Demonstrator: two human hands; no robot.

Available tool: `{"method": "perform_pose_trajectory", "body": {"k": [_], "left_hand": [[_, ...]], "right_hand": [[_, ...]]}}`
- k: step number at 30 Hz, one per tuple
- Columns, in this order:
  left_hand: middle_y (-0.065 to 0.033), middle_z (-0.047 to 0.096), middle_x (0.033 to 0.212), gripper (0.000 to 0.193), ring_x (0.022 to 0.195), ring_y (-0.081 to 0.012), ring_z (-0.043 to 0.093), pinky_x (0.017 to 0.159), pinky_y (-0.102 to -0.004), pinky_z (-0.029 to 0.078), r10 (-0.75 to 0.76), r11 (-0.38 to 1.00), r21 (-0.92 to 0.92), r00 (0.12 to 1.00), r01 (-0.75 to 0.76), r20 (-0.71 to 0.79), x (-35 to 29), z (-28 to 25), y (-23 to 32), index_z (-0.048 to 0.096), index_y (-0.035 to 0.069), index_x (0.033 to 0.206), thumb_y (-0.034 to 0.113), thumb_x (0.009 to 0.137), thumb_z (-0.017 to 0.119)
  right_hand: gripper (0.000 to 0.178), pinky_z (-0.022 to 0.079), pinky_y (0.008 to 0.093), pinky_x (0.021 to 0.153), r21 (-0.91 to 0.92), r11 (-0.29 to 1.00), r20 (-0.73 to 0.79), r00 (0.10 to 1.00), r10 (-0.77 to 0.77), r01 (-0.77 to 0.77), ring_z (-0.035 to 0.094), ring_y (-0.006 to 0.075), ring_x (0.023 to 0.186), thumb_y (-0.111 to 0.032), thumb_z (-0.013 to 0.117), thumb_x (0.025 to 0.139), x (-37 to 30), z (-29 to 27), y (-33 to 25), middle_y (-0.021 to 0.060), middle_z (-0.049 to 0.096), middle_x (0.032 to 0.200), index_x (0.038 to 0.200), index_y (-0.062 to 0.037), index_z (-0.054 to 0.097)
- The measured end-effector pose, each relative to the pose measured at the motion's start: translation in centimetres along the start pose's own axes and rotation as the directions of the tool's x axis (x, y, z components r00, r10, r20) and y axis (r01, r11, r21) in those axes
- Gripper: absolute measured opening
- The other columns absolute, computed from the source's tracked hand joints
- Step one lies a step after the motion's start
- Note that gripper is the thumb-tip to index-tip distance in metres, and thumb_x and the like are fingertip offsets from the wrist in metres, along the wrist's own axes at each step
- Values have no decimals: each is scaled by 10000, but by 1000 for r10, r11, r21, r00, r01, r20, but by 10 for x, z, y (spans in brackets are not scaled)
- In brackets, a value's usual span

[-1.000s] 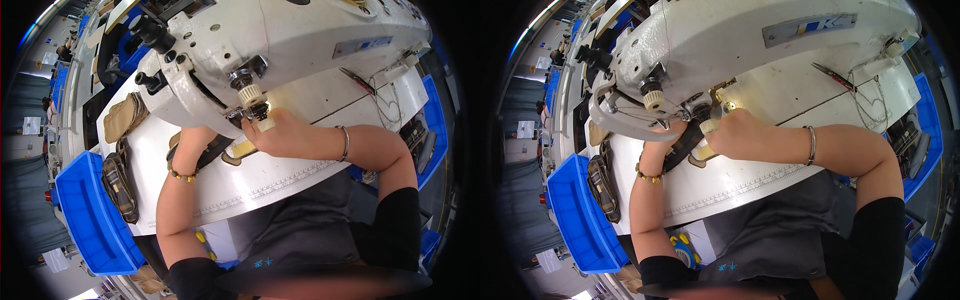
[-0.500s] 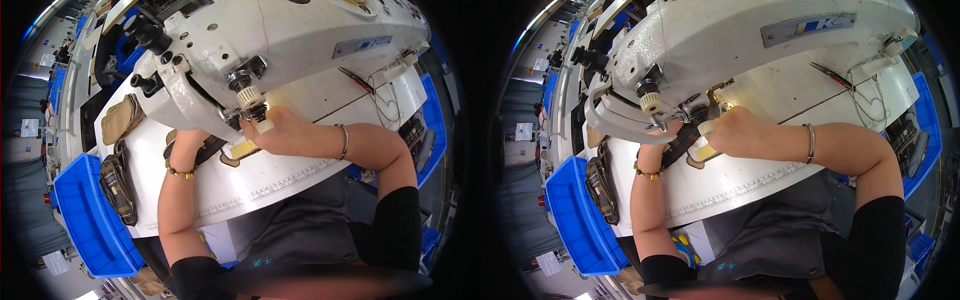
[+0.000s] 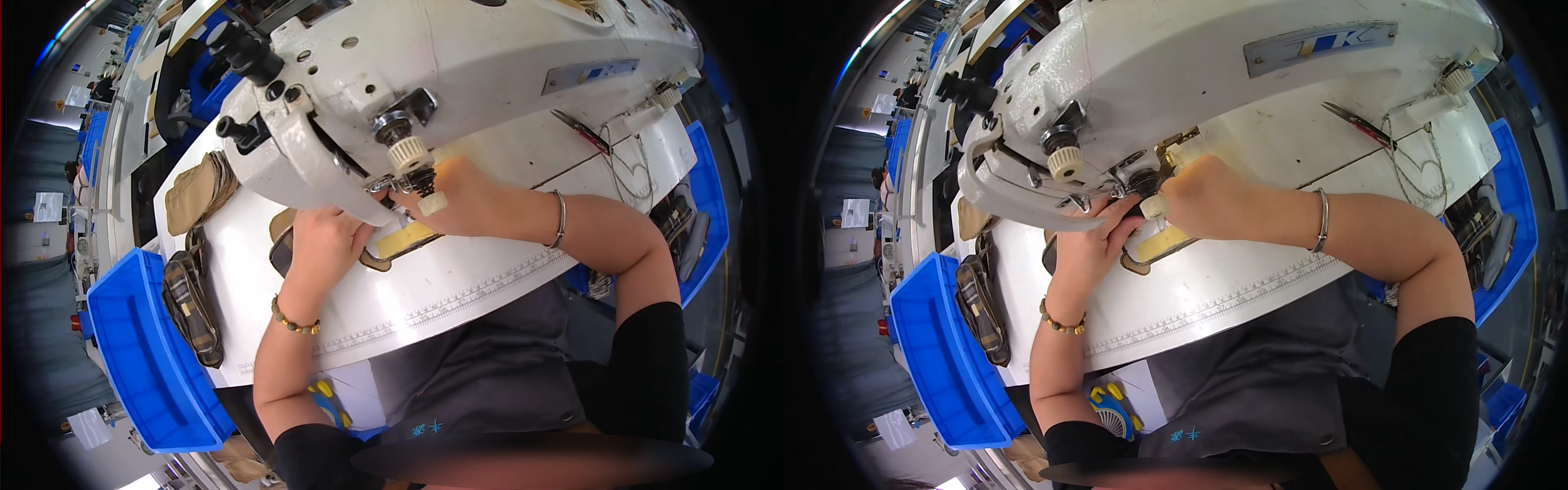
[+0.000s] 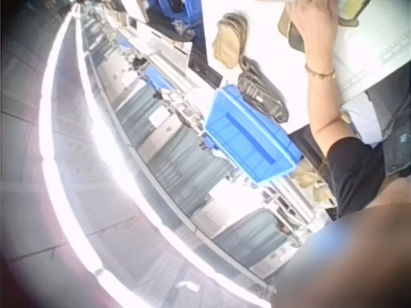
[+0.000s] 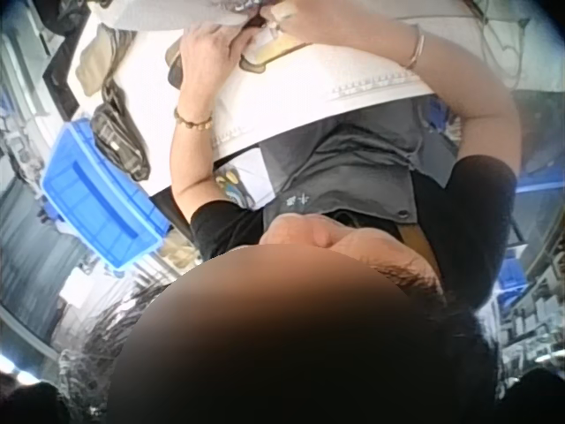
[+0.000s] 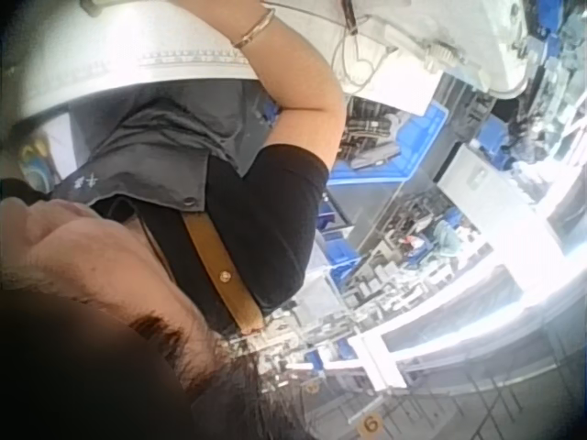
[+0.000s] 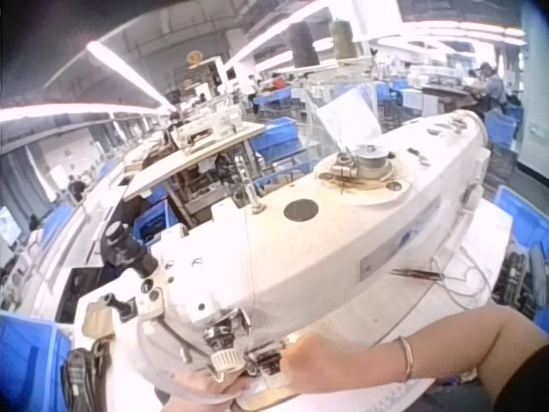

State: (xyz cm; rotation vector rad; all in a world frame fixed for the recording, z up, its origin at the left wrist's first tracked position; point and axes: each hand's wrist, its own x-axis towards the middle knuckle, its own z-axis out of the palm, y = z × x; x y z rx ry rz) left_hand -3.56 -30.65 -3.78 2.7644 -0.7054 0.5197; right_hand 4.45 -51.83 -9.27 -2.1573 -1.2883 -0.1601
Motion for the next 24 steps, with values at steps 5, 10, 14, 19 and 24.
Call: {"method": "perform_pose_trajectory", "body": {"k": [5,10,14,19,24], "left_hand": [[-95,671,765,204,663,-261,633,616,-343,488,-115,986,-127,993,112,-14,-3,10,-7,740,61,955,177,793,786],[-107,711,814,153,740,-329,661,694,-397,524,-381,882,-271,922,387,76,2,9,-9,775,87,905,69,756,743],[-113,675,740,140,648,-288,626,615,-357,496,-201,943,-265,979,202,33,1,8,-13,753,65,901,159,797,760],[-120,626,638,196,528,-265,586,524,-337,453,-183,976,-115,982,187,43,-2,13,-11,740,55,878,244,841,773],[-121,641,640,154,529,-266,592,521,-337,455,-148,986,-85,989,146,-22,-2,18,-14,752,68,899,213,849,763]], "right_hand": [[134,471,379,494,69,990,32,992,120,-122,636,278,576,-192,708,874,4,-6,-3,113,622,628,899,-60,707],[140,524,425,587,-53,995,-44,995,-85,83,635,353,573,-166,673,690,3,-7,1,168,610,591,663,-31,646],[135,521,425,577,-20,997,-61,995,-78,77,631,354,568,-156,681,679,2,-6,2,171,605,586,648,-33,637],[257,472,367,478,-33,995,3,996,-94,94,627,284,567,-92,710,778,-1,-9,4,78,627,667,1034,-110,730],[138,515,415,567,-61,992,-81,990,-119,114,633,336,572,-152,698,666,1,-12,-2,152,611,602,657,-33,629]]}}
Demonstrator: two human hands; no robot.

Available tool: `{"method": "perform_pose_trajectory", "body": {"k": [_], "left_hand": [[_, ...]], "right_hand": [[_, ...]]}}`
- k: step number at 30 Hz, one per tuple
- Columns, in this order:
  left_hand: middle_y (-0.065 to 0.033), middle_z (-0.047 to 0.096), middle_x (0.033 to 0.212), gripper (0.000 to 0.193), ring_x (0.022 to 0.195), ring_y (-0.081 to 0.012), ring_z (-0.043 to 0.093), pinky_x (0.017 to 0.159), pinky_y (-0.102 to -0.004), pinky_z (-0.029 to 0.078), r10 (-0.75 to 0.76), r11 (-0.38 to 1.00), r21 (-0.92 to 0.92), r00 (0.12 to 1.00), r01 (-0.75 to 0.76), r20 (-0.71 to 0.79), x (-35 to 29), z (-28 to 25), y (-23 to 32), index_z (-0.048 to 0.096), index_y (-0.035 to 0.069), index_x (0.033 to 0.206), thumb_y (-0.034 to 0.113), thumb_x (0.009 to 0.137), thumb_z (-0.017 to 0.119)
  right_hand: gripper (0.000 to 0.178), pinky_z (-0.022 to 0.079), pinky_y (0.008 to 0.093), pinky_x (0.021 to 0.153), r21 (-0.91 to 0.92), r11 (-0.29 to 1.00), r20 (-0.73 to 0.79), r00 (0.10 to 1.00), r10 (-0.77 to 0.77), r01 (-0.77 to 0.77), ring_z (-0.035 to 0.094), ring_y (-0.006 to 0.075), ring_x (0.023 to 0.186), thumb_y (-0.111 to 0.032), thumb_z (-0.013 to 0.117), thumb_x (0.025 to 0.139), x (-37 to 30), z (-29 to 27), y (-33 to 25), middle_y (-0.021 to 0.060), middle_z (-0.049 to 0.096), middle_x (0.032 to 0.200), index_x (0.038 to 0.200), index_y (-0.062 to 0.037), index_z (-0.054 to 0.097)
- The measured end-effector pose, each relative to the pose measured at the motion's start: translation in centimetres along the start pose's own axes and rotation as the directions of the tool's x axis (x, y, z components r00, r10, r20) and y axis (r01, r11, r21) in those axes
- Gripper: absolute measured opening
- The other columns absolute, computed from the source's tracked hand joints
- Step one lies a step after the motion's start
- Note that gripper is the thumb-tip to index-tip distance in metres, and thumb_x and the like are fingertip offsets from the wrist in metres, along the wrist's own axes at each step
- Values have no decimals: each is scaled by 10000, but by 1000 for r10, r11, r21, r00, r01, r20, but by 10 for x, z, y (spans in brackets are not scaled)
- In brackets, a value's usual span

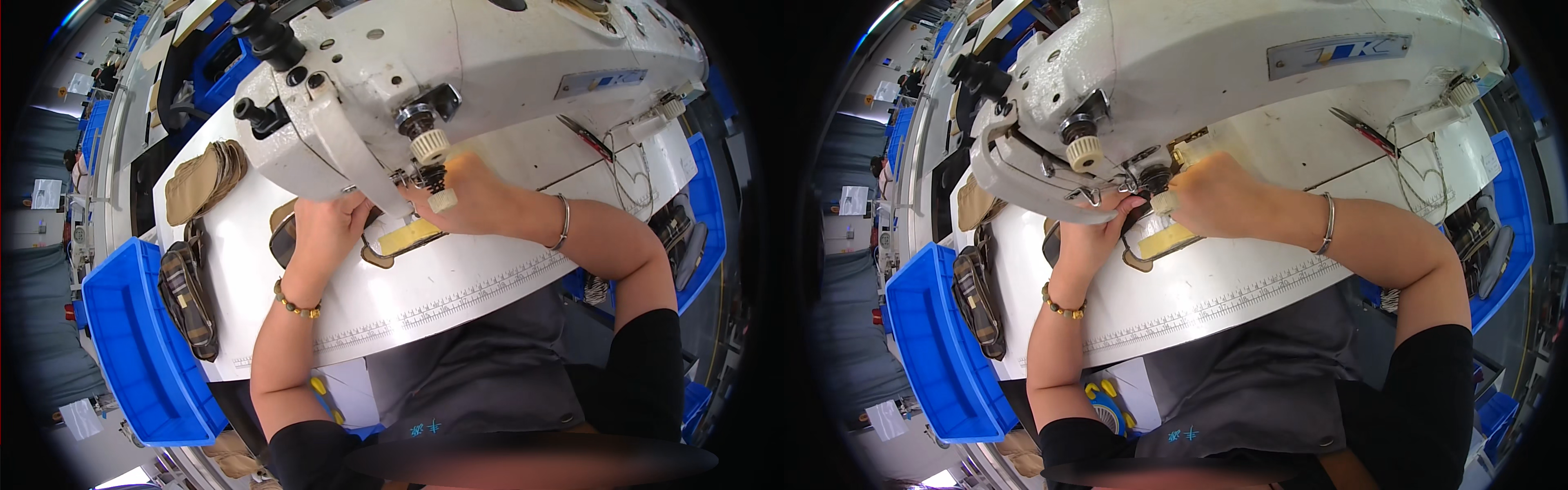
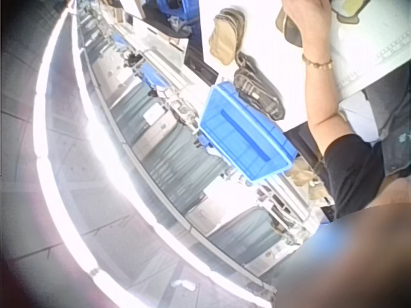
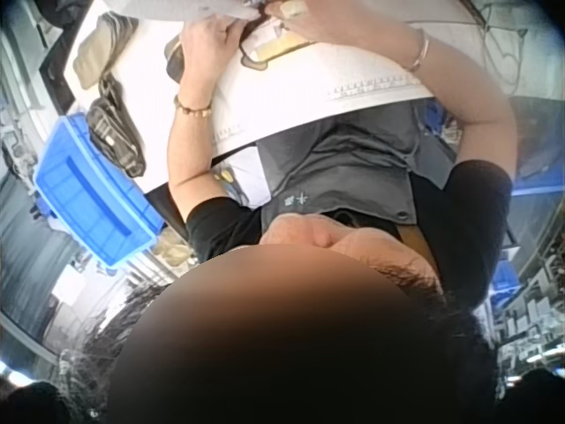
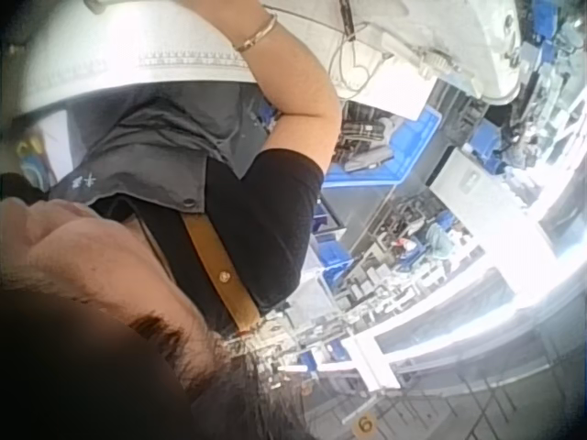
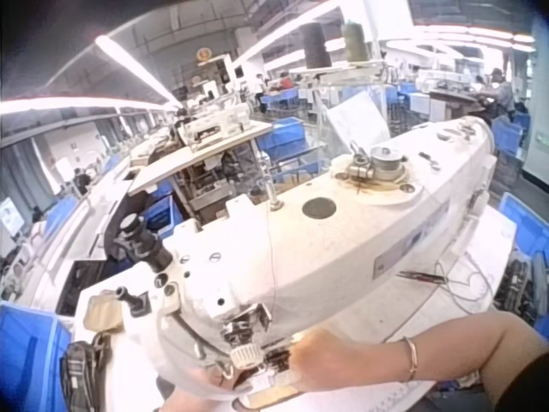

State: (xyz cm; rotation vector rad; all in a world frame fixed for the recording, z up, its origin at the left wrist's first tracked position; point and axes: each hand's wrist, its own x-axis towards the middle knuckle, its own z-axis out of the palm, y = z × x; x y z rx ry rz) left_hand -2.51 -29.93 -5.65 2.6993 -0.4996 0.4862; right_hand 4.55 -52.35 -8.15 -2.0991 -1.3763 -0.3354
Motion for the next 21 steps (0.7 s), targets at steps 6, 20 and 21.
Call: {"method": "perform_pose_trajectory", "body": {"k": [6,20,21], "left_hand": [[-121,684,712,184,574,-256,601,561,-328,475,-126,974,-188,992,125,7,2,-1,0,747,29,887,203,834,780],[-106,668,691,266,560,-238,538,564,-330,468,-158,974,-150,983,172,98,8,-13,3,742,45,822,294,781,827],[-100,687,706,256,567,-237,569,574,-326,481,-176,969,-160,980,190,97,9,-13,3,758,61,837,298,773,832]], "right_hand": [[127,510,419,565,58,998,-40,999,12,-9,635,320,579,-152,692,678,2,-5,-5,131,605,604,661,-40,633],[374,463,298,542,-300,889,510,846,-157,346,643,176,726,-96,591,848,-4,-15,-23,66,665,949,1206,5,625],[373,465,303,538,-268,911,474,866,-157,312,642,185,709,-97,591,847,-5,-13,-23,66,666,934,1204,4,628]]}}
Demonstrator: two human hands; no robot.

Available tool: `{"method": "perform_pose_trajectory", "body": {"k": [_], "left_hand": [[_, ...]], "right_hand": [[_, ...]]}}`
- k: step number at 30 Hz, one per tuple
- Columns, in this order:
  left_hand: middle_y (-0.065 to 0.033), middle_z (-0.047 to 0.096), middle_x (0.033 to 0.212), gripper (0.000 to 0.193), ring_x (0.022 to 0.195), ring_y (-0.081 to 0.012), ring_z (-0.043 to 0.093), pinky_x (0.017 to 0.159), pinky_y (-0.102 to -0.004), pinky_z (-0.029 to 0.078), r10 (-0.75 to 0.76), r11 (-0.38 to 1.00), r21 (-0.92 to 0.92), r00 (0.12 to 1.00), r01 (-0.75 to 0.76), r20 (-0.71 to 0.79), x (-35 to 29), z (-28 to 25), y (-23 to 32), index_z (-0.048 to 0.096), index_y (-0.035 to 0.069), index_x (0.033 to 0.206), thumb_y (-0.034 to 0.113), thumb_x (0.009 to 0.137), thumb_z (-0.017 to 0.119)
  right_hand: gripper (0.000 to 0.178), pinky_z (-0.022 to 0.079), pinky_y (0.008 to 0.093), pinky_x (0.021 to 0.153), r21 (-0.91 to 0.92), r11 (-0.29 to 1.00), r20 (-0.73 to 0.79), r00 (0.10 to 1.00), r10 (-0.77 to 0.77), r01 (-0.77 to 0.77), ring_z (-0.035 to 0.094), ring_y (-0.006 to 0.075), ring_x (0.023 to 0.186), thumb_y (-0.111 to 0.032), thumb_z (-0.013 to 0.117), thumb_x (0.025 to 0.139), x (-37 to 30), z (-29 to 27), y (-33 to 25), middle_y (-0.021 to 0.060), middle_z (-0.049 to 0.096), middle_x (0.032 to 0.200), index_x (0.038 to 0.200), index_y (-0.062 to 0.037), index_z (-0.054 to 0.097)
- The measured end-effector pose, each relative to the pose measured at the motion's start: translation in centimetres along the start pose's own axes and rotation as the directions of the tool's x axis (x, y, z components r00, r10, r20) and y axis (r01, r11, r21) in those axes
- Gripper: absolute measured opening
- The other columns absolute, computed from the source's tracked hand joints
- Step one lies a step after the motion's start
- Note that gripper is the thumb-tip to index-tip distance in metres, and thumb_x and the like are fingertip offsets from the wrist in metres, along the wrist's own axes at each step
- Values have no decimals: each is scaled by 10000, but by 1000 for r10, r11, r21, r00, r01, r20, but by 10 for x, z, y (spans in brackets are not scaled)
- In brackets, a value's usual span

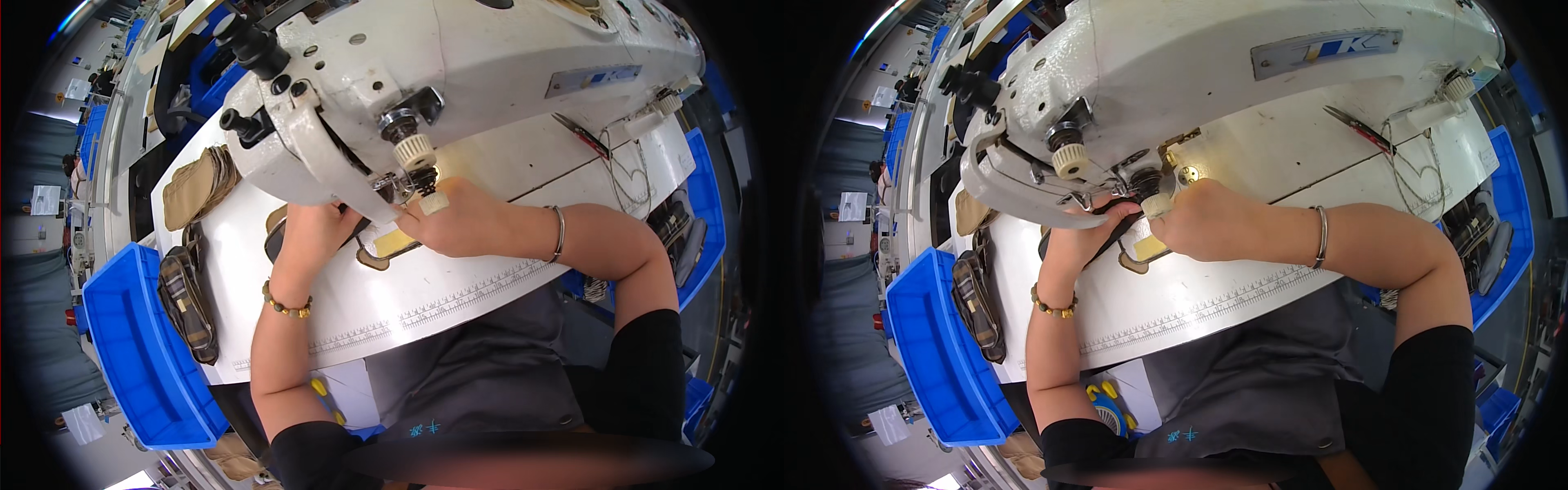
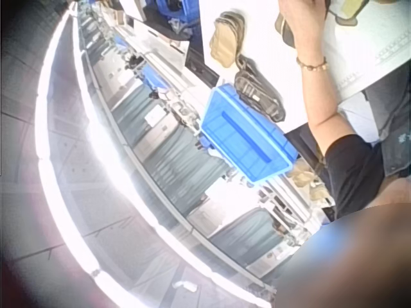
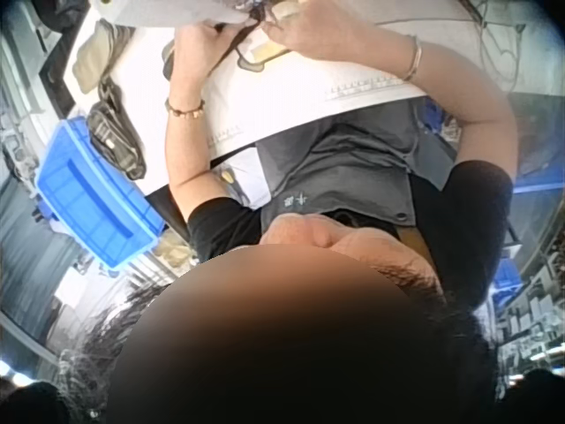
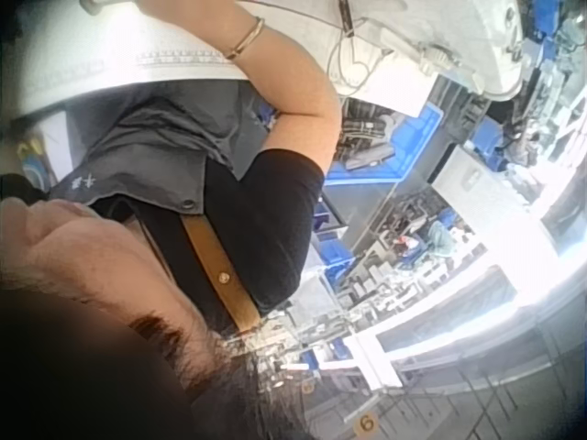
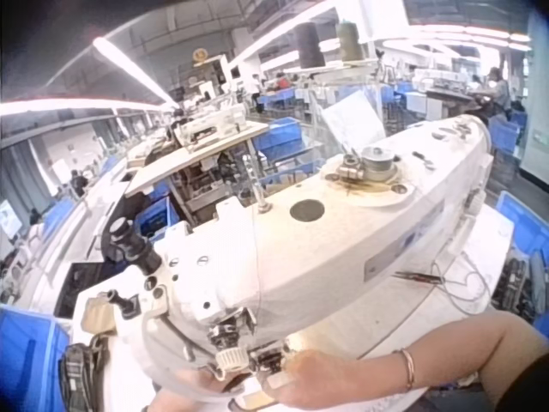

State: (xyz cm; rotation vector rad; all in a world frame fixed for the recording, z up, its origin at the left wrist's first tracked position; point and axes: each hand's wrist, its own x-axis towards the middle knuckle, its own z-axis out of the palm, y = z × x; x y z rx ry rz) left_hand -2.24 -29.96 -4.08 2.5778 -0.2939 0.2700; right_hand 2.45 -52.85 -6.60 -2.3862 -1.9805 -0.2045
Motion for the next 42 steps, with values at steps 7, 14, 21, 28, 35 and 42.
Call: {"method": "perform_pose_trajectory", "body": {"k": [7,14,21,28,35,42], "left_hand": [[-85,737,777,219,653,-239,673,634,-326,531,-44,999,-16,999,44,0,-1,6,-2,791,102,893,278,770,834],[-110,744,814,291,692,-255,693,667,-352,542,8,989,147,1000,-7,-9,5,1,5,779,47,872,315,775,837],[-114,741,830,360,696,-244,688,659,-345,539,43,994,101,999,-41,-22,9,0,3,740,3,917,318,777,844],[-88,737,830,384,675,-198,669,623,-325,526,105,988,120,991,-95,-81,8,-2,6,725,9,924,326,757,863],[-96,702,751,339,627,-257,650,587,-371,513,40,981,192,998,-30,-49,7,2,13,733,21,871,296,717,858],[-67,709,705,363,589,-144,608,599,-304,499,-193,963,-198,981,185,-21,0,7,2,736,16,831,371,817,809]], "right_hand": [[389,454,310,496,104,995,-180,984,19,0,611,185,595,-101,611,821,-1,10,3,53,658,812,1196,-5,648],[78,498,391,485,191,981,-375,922,100,-29,634,282,525,-90,643,728,0,5,2,103,573,551,727,-36,587],[362,445,318,450,101,995,-223,974,41,-19,563,195,482,-96,641,786,-2,5,6,38,623,688,1145,-80,689],[61,500,388,489,203,979,-347,933,93,-23,639,274,532,-102,646,727,1,6,5,101,573,552,727,-62,599],[71,498,384,495,176,984,-353,933,69,-7,630,265,522,-98,649,715,0,4,7,93,569,551,708,-59,591],[102,497,359,488,127,983,-430,900,-69,136,616,217,519,-119,658,705,-2,-1,9,63,595,620,705,-62,573]]}}
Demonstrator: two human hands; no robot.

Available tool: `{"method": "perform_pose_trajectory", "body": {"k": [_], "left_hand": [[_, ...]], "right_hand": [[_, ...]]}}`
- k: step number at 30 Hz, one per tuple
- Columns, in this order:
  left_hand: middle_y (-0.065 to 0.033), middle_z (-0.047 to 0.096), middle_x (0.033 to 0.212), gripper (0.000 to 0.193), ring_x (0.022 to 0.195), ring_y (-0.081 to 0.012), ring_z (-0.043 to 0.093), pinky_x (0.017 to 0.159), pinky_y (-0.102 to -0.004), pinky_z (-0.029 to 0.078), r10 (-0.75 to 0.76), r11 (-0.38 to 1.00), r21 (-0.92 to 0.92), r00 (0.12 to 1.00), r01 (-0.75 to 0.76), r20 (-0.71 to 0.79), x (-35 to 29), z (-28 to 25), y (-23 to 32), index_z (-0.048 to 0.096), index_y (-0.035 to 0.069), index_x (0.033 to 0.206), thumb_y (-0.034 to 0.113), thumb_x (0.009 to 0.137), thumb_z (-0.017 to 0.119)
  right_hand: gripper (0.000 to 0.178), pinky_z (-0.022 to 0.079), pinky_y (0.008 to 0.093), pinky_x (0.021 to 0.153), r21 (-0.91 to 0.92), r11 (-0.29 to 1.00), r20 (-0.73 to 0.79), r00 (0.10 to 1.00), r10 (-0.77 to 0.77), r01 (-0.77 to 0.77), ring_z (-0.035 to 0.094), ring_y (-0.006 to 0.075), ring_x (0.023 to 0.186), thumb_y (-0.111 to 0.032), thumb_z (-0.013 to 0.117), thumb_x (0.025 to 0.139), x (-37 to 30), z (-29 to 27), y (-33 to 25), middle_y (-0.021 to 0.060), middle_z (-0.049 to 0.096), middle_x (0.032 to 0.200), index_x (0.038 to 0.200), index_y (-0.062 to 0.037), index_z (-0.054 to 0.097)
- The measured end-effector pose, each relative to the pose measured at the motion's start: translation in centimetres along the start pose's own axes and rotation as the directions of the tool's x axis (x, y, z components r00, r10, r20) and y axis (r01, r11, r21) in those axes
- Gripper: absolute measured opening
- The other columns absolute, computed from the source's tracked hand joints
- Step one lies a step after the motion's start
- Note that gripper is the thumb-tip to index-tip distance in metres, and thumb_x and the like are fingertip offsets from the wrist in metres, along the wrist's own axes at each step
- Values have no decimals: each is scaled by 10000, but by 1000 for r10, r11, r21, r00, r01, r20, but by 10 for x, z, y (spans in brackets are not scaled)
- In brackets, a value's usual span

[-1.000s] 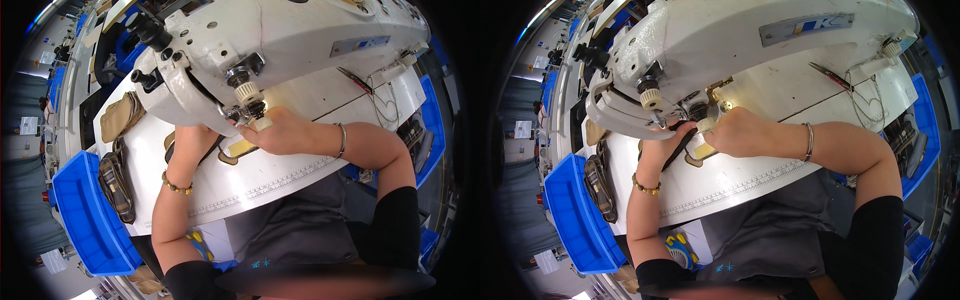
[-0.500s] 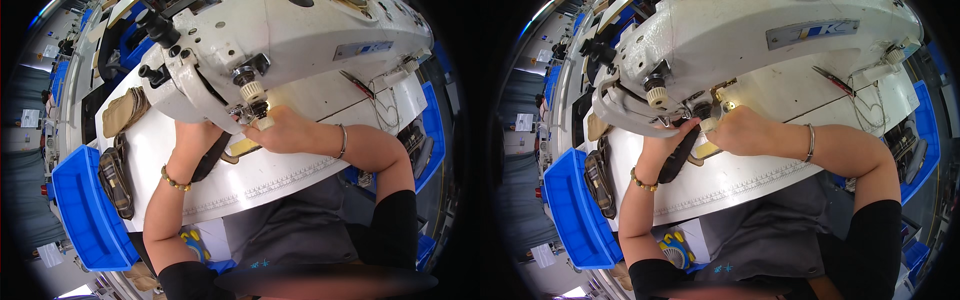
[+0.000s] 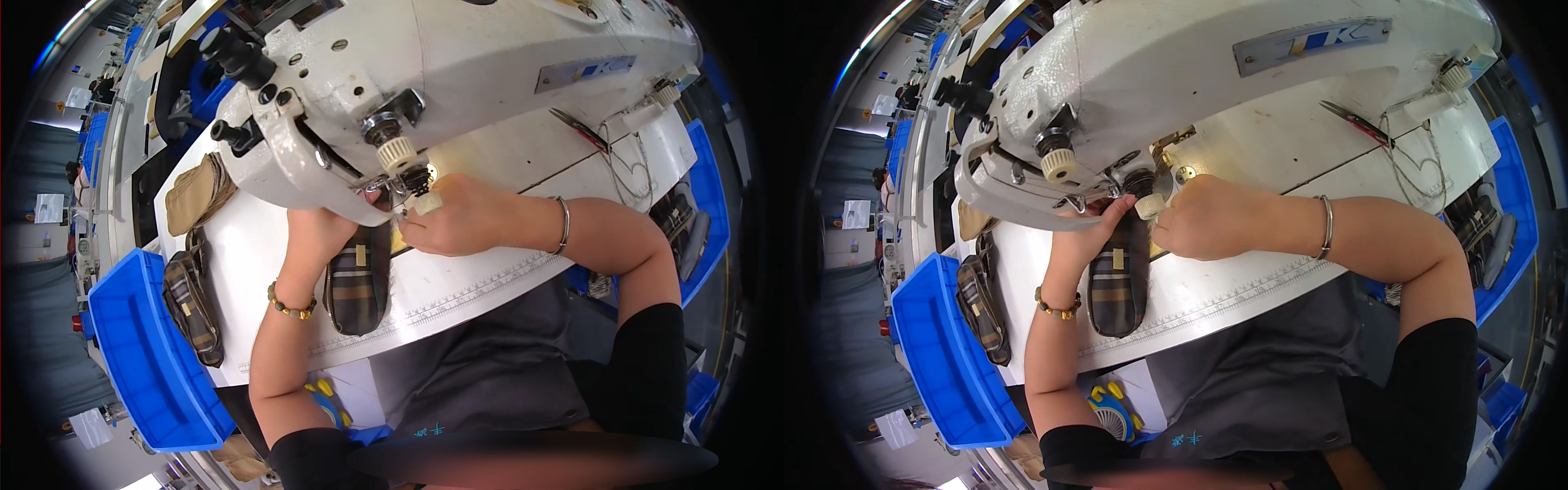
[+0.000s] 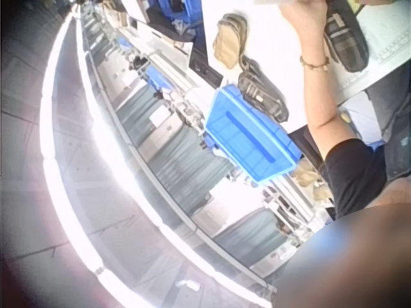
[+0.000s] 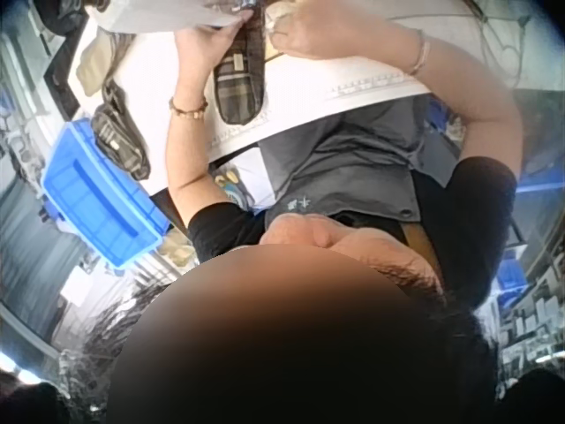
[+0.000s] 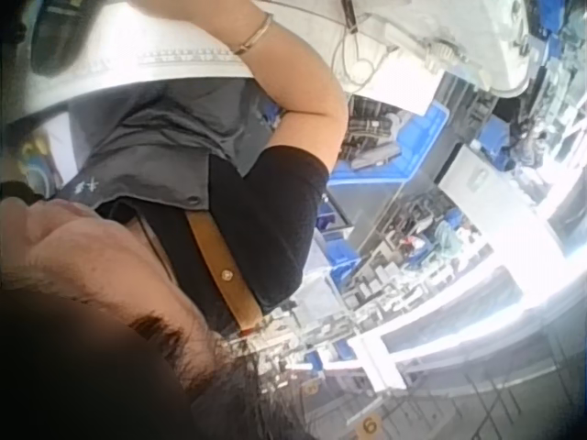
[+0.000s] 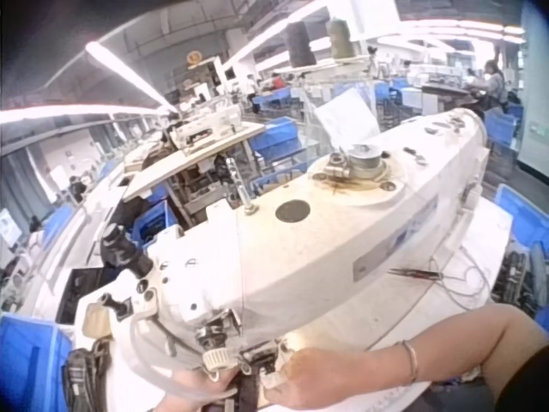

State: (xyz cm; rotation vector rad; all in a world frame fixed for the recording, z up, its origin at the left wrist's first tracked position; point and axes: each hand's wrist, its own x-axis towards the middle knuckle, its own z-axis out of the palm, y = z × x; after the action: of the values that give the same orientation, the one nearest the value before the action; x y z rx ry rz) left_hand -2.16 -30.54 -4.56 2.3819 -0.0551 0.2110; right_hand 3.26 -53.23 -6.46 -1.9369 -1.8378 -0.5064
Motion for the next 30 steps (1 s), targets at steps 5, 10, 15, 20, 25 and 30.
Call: {"method": "perform_pose_trajectory", "body": {"k": [5,10,15,20,25,30], "left_hand": [[-39,673,674,395,564,-114,532,556,-301,458,-10,999,43,1000,11,-14,-1,0,1,702,8,799,388,817,813],[-43,650,655,365,540,-117,479,516,-307,417,76,994,80,996,-73,-35,0,2,3,689,19,765,358,813,815],[-47,680,696,286,567,-125,523,553,-298,441,77,979,184,995,-86,59,6,-3,-16,713,7,822,282,830,794],[-60,714,764,241,656,-147,607,650,-307,495,53,989,132,993,-67,110,8,-4,-28,734,0,903,230,843,774],[-88,743,883,263,757,-178,649,738,-320,513,11,992,122,993,-25,116,9,-6,-13,742,13,940,254,839,777],[-90,736,841,299,728,-175,643,724,-318,510,31,990,136,994,-45,107,10,-4,-9,735,-3,913,282,836,779]], "right_hand": [[139,477,327,446,-106,994,-111,994,-17,5,587,190,503,-141,666,686,9,7,-10,54,548,658,726,-47,570],[137,452,324,421,-171,985,-142,990,-18,-6,557,176,481,-133,664,685,5,23,-12,46,508,666,736,-39,578],[130,446,339,422,-83,995,-49,998,44,-48,585,184,504,-126,659,718,-2,13,-13,45,511,624,780,-32,594],[207,448,345,433,8,996,36,995,90,-90,619,205,539,-120,646,758,1,4,-13,43,550,645,933,-11,627],[247,473,377,464,-31,975,124,967,224,-222,630,250,538,-111,609,802,4,9,-17,59,589,624,1027,-17,648],[185,485,421,495,101,956,220,944,247,-274,648,289,572,-110,589,815,13,4,-17,92,620,635,963,-27,662]]}}
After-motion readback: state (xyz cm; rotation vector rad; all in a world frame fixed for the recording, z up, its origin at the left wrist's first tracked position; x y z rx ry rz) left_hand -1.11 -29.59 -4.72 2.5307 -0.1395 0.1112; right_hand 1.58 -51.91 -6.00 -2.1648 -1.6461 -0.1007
